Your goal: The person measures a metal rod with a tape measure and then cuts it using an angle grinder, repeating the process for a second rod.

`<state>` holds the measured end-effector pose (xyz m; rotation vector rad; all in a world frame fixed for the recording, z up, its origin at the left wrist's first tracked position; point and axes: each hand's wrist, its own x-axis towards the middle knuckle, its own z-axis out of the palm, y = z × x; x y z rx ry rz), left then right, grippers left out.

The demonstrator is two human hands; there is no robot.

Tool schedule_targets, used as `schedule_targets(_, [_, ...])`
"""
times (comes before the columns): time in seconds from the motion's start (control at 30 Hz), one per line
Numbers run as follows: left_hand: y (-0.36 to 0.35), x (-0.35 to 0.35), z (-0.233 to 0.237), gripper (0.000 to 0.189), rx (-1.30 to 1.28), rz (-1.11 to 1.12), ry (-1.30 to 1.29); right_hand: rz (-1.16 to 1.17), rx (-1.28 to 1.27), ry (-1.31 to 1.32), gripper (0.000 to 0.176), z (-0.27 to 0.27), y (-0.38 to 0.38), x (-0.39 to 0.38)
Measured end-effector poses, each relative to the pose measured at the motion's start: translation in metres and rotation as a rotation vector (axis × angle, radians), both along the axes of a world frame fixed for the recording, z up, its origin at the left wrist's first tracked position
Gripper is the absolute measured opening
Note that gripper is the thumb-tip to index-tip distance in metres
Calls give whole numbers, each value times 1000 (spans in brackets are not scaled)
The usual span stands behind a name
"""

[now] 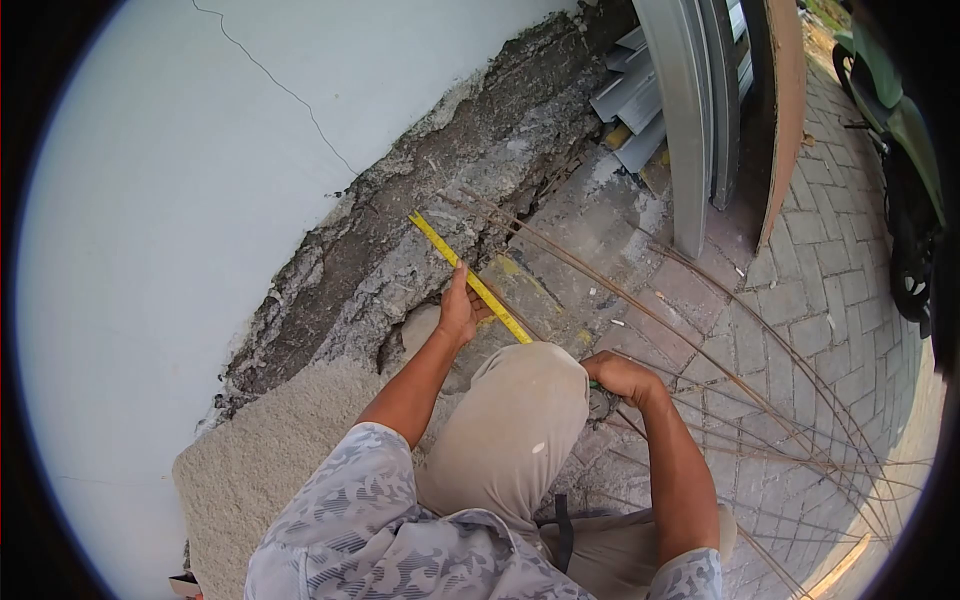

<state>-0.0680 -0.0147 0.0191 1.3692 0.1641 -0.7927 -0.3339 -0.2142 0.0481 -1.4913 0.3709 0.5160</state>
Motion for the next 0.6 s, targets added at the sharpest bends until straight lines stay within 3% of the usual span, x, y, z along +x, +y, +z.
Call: schedule_targets(0.6, [-6, -3, -3, 60, -18, 31, 2, 13, -87, 39, 37, 16, 1, -3])
